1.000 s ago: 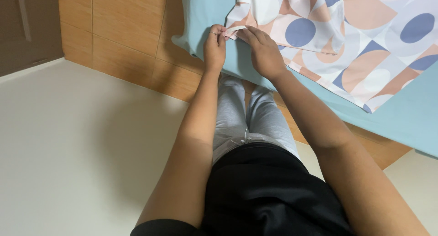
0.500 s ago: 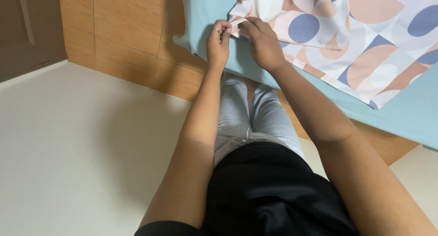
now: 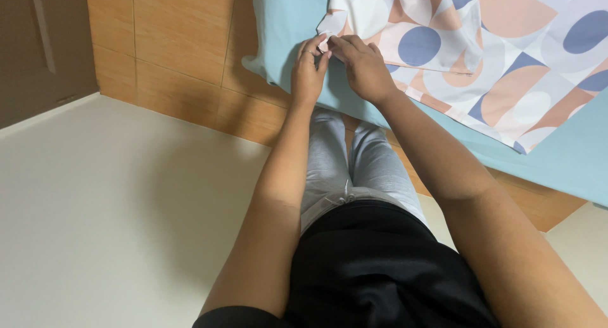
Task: The person unfolds a patterned bed sheet on a bed, smooths it out, and folds it into a compact rectangle. The person handles the sheet by hand, aligning edges and making multiple folds until the sheet is neatly stacked.
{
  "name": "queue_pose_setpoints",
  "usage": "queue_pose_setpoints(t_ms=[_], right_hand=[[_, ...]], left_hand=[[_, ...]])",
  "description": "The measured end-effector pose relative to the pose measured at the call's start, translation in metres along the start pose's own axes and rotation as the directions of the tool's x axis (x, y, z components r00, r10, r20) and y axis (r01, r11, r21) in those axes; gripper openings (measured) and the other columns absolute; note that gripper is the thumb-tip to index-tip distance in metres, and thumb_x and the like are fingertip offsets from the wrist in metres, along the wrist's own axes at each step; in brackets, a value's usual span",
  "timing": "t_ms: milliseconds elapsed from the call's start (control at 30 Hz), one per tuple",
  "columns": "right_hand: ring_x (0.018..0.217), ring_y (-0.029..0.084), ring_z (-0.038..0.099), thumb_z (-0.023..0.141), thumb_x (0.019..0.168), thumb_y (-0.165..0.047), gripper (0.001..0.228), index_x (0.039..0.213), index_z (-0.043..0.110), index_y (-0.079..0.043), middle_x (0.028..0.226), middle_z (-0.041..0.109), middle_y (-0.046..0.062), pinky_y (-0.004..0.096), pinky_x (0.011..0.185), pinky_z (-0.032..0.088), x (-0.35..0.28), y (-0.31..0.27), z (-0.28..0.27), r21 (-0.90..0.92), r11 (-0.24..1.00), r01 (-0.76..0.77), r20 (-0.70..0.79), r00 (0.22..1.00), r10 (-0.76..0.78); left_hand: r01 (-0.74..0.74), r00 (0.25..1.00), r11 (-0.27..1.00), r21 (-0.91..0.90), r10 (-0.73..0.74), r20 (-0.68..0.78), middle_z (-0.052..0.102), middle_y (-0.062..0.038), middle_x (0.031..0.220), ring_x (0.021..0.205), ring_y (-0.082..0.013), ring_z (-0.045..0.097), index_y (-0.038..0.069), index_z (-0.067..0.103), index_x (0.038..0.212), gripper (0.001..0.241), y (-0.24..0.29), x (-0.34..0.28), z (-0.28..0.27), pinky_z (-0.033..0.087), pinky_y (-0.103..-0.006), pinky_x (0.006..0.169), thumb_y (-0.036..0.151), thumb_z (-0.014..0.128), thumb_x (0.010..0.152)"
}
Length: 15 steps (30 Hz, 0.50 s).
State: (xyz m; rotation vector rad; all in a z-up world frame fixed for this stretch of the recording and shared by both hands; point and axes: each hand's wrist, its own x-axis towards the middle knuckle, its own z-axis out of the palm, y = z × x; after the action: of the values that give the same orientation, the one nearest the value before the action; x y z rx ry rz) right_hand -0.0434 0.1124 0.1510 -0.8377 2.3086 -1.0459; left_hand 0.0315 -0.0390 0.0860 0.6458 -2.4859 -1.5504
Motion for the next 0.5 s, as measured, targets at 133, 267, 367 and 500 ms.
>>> queue_pose_setpoints(t_ms=[133,267,367,500], right_hand=[[0.121,0.031,0.061,0.057,0.096,0.006,0.052,0.145,0.057,-0.008,0.135,0.063,0.010,0.046,0.099,0.042,-0.002,0.000,-0.001,-0.044,0.999,0.004,0.030,1.000,-0.002],[0.124,0.032,0.059,0.057,0.086,0.010,0.059,0.142,0.060,-0.009,0.139,0.059,0.012,0.046,0.102,0.042,-0.008,0.000,-0.003,-0.099,0.995,0.032,0.011,0.999,-0.031],[0.130,0.035,0.055,0.058,0.085,0.010,0.058,0.142,0.057,-0.002,0.149,0.054,0.016,0.048,0.106,0.041,-0.012,0.009,0.000,-0.113,0.993,0.035,-0.068,0.997,-0.043],[0.129,0.037,0.056,0.060,0.083,0.011,0.061,0.143,0.057,0.001,0.150,0.052,0.017,0.047,0.109,0.043,-0.013,0.005,-0.004,-0.067,0.997,0.045,-0.102,0.993,-0.052]], left_hand=[[0.114,0.990,0.989,0.095,-0.104,-0.098,0.072,-0.010,0.104,0.094,-0.0243,0.068,0.006,0.067,0.114,0.020,-0.027,-0.002,0.019,0.054,-0.0374,0.084,0.009,0.071,0.094],[0.203,0.969,0.972,-0.121,-0.218,-0.121,0.071,-0.008,0.100,0.093,-0.0231,0.073,0.004,0.064,0.108,0.012,-0.018,0.001,0.016,0.058,-0.0366,0.084,0.008,0.066,0.096],[0.280,0.956,0.958,-0.055,-0.284,-0.073,0.070,-0.008,0.100,0.094,-0.0250,0.071,0.004,0.063,0.110,0.011,-0.006,0.002,0.006,0.057,-0.0382,0.085,0.008,0.064,0.099],[-0.075,0.984,0.979,0.187,0.103,-0.143,0.064,-0.009,0.111,0.103,-0.0296,0.065,0.006,0.067,0.104,0.010,0.001,-0.002,-0.001,0.053,-0.0402,0.088,0.007,0.071,0.095]])
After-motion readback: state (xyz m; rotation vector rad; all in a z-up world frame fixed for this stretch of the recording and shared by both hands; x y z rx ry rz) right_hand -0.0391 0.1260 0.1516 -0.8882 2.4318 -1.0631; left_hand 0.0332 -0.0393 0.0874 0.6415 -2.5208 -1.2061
